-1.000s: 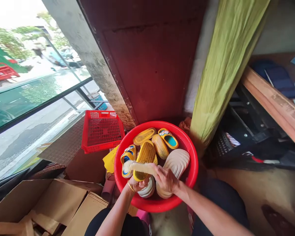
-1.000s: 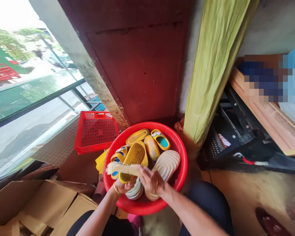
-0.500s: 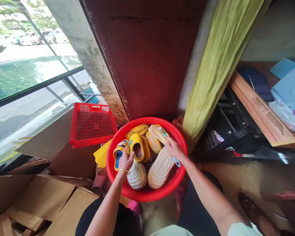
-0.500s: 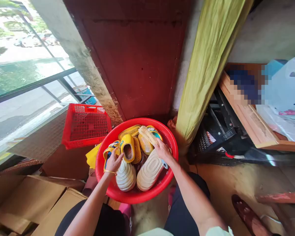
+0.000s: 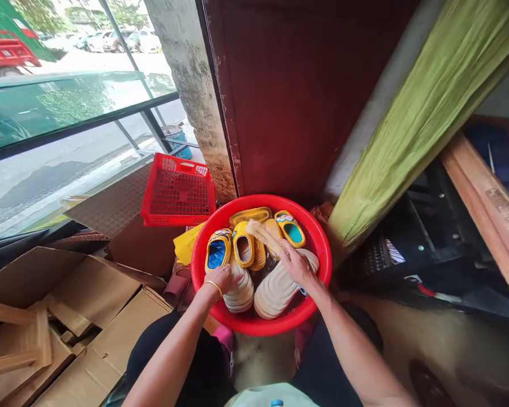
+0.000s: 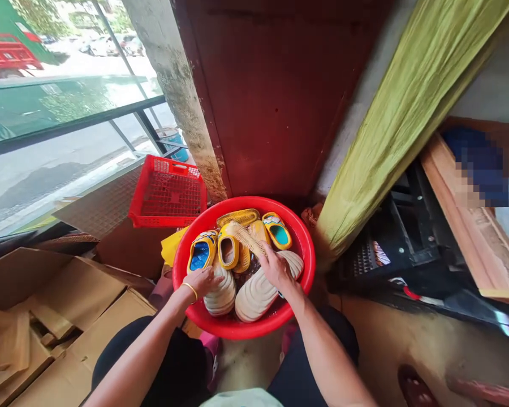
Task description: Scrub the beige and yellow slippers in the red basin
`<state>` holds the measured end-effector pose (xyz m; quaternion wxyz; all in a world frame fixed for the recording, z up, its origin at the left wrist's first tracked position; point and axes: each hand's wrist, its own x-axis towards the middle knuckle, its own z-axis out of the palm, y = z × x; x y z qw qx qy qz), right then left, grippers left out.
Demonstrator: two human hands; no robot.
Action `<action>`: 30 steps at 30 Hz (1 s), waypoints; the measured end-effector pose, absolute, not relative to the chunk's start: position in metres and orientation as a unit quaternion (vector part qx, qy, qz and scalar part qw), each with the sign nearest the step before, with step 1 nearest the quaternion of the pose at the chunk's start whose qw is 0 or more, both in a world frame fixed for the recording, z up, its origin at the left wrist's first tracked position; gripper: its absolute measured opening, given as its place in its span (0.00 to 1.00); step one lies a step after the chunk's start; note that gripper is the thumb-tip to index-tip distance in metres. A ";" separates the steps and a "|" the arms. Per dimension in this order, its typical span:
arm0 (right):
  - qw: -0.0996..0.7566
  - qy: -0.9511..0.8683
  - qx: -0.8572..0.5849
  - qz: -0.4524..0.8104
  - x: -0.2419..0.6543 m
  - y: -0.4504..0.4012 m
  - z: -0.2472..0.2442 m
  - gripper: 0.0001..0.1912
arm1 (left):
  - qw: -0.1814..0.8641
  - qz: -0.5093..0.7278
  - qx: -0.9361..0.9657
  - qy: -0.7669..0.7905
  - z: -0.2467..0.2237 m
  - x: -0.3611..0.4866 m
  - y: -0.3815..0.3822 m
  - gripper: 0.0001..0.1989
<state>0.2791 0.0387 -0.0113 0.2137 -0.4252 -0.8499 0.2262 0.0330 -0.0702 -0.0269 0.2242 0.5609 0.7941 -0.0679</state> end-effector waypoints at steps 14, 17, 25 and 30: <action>-0.073 -0.843 -0.512 0.152 0.274 0.041 -0.019 0.28 | 0.166 -0.076 0.585 0.790 -0.056 0.073 -0.101 0.50; -0.083 -0.833 -0.523 0.163 0.283 0.046 -0.018 0.27 | 0.136 -0.091 0.626 0.763 -0.058 0.068 -0.112 0.49; -0.063 -0.821 -0.537 0.186 0.294 0.045 -0.017 0.26 | 0.142 -0.046 0.546 0.824 -0.069 0.072 -0.089 0.57; -0.050 -0.816 -0.537 0.206 0.301 0.046 -0.019 0.24 | 0.165 0.018 0.531 0.831 -0.059 0.052 -0.082 0.51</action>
